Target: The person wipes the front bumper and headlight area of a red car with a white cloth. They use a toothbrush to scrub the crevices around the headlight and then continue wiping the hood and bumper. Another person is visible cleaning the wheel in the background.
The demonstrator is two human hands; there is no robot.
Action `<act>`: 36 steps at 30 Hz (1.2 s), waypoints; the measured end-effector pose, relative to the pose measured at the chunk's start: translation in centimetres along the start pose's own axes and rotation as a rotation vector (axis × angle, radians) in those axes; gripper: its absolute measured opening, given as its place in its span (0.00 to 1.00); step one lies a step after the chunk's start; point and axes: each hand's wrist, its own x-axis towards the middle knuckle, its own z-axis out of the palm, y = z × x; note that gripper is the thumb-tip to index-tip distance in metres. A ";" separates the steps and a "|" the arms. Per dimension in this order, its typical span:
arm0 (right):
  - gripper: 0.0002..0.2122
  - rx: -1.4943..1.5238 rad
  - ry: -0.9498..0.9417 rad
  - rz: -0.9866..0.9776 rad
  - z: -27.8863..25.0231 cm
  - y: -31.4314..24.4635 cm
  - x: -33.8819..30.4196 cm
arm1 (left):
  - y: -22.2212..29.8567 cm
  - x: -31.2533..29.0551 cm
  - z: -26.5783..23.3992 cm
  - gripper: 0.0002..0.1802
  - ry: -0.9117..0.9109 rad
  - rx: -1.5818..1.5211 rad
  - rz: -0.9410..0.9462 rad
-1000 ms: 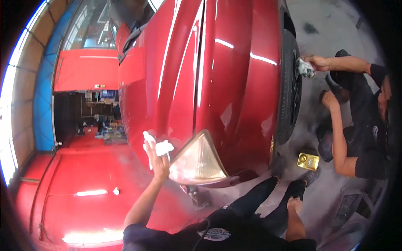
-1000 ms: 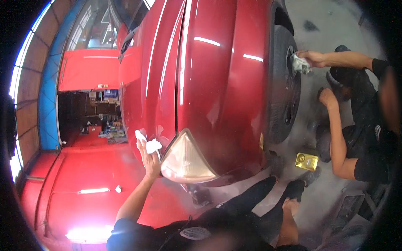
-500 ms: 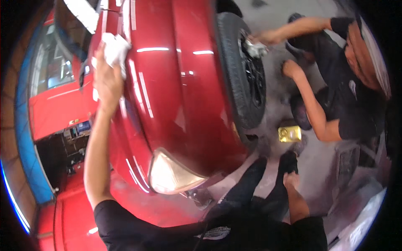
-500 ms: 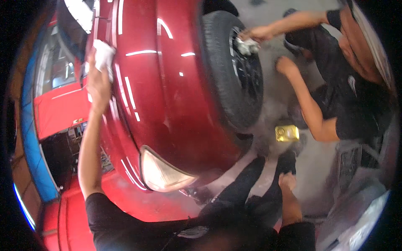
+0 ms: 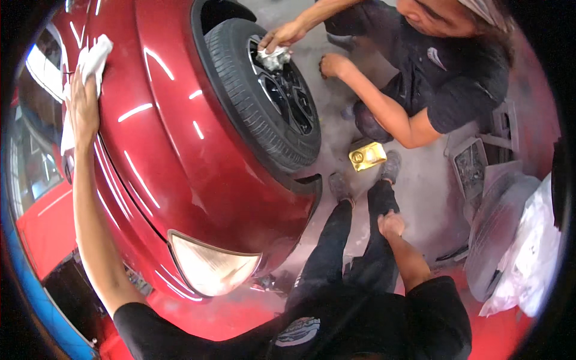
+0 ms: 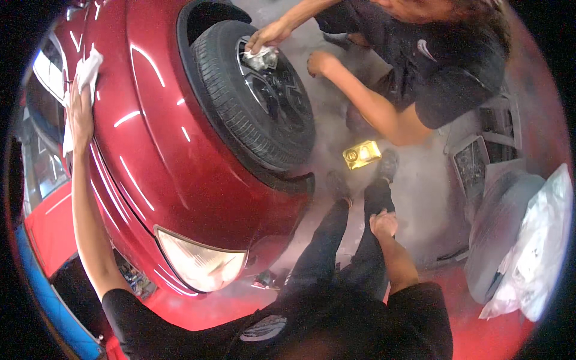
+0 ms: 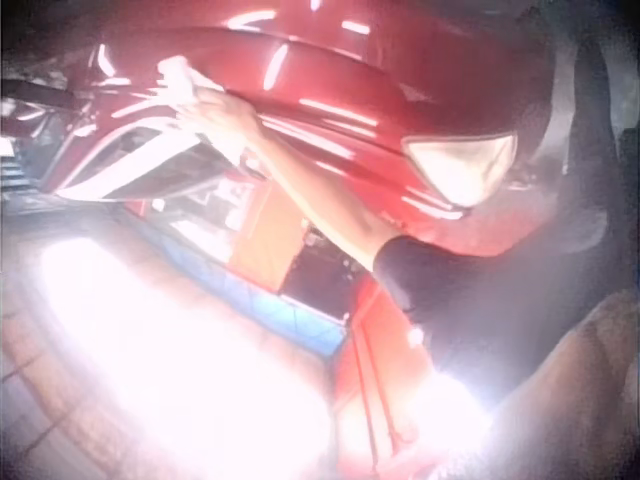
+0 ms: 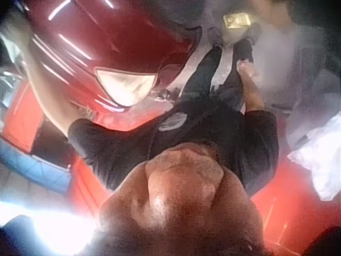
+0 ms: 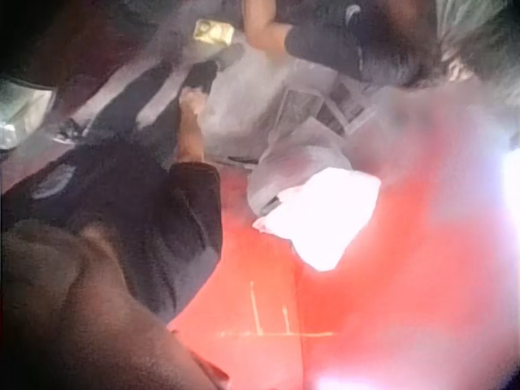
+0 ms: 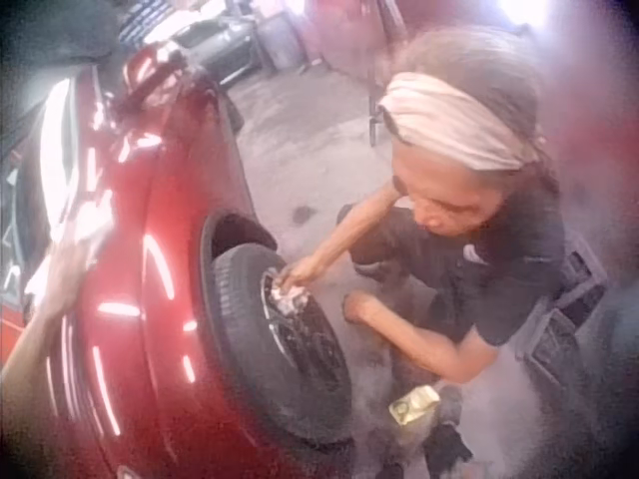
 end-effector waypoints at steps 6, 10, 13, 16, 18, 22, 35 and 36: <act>0.24 0.110 -0.032 -0.026 -2.6 0.2 -1.2 | 6.7 -7.5 -5.5 0.30 -0.100 -0.580 -0.365; 0.27 0.185 -0.045 -0.032 -1.1 1.5 -2.8 | 12.6 -14.0 -10.3 0.31 -0.068 -0.693 -0.383; 0.32 0.237 -0.118 -0.053 -1.1 2.0 -5.6 | 15.0 -20.2 -13.4 0.31 -0.113 -0.790 -0.429; 0.38 0.336 -0.263 -0.078 -3.0 3.5 -9.5 | 18.4 -23.6 -15.5 0.31 -0.088 -0.801 -0.507; 0.41 0.367 -0.301 -0.143 -1.6 5.4 -10.2 | 19.3 -24.7 -16.0 0.30 -0.059 -0.716 -0.410; 0.40 0.515 -0.215 -0.234 -1.2 8.1 -13.3 | 19.5 -25.7 -16.6 0.31 -0.041 -0.693 -0.399; 0.26 0.538 0.028 -0.437 -8.6 6.4 -18.8 | 18.7 -29.9 -19.2 0.33 -0.002 -0.736 -0.497; 0.26 0.573 0.040 -0.434 -8.4 6.6 -18.0 | 18.9 -31.6 -19.4 0.33 0.006 -0.755 -0.531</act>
